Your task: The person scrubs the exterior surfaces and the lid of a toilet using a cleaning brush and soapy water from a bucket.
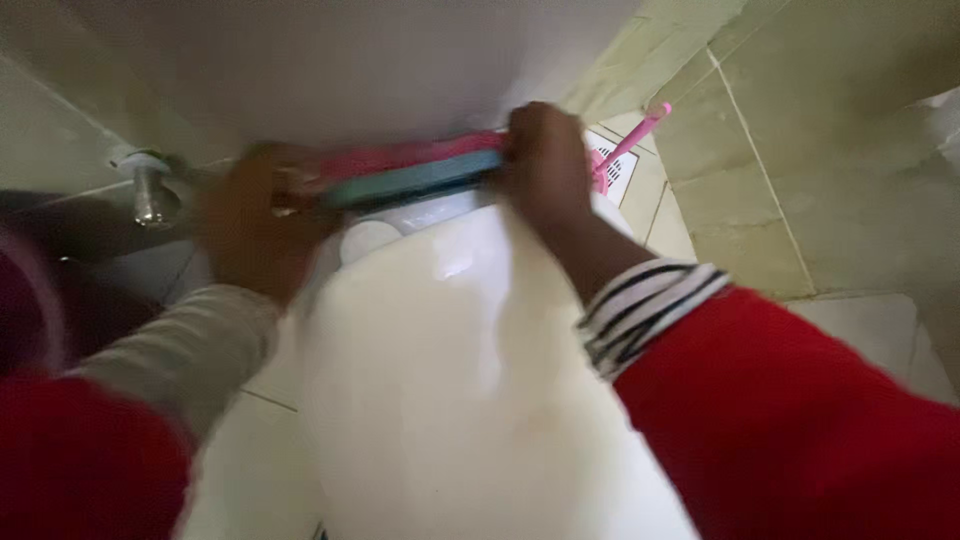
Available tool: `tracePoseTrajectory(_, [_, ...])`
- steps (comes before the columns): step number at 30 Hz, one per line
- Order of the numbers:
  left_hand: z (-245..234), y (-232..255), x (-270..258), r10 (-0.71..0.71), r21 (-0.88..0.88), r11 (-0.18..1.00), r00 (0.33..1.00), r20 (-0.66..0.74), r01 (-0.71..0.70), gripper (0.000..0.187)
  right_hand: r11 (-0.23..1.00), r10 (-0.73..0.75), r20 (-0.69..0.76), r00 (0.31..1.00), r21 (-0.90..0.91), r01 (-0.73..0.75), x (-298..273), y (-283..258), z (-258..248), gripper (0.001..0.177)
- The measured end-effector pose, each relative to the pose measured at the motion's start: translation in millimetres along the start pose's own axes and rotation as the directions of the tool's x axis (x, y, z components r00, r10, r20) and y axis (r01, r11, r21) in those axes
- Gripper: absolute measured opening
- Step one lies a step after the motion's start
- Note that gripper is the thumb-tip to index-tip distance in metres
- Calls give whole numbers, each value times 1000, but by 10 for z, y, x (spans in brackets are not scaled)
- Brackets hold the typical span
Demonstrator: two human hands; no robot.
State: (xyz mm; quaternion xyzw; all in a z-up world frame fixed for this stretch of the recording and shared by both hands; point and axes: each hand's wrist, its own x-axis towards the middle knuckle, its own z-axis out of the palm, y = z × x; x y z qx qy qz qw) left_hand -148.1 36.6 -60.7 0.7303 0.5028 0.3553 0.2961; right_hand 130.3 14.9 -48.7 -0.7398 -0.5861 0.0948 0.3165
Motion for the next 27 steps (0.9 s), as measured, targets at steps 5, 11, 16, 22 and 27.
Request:
tracePoseTrajectory(5, [95,170,-51,-40,-104,994,999,-17,38,43,991,-125,-63,990,-60,122,20,124,-92,33])
tracePoseTrajectory(11, [-632,-53,-285,-185,114,977,983,7,183,34,991,-108,24,994,85,105,-239,-453,411,27])
tracePoseTrajectory(16, [-876,-84,-254,-137,163,978,990,24,132,53,959,-197,39,980,215,184,-243,-786,528,34])
tracePoseTrajectory(22, [-908,178,-491,-375,126,924,918,129,360,56,886,-64,136,989,463,-6,-230,-771,417,25])
tracePoseTrajectory(27, [-659,-193,-501,-165,466,885,945,283,16,69,914,135,223,965,347,-208,-274,-935,432,15])
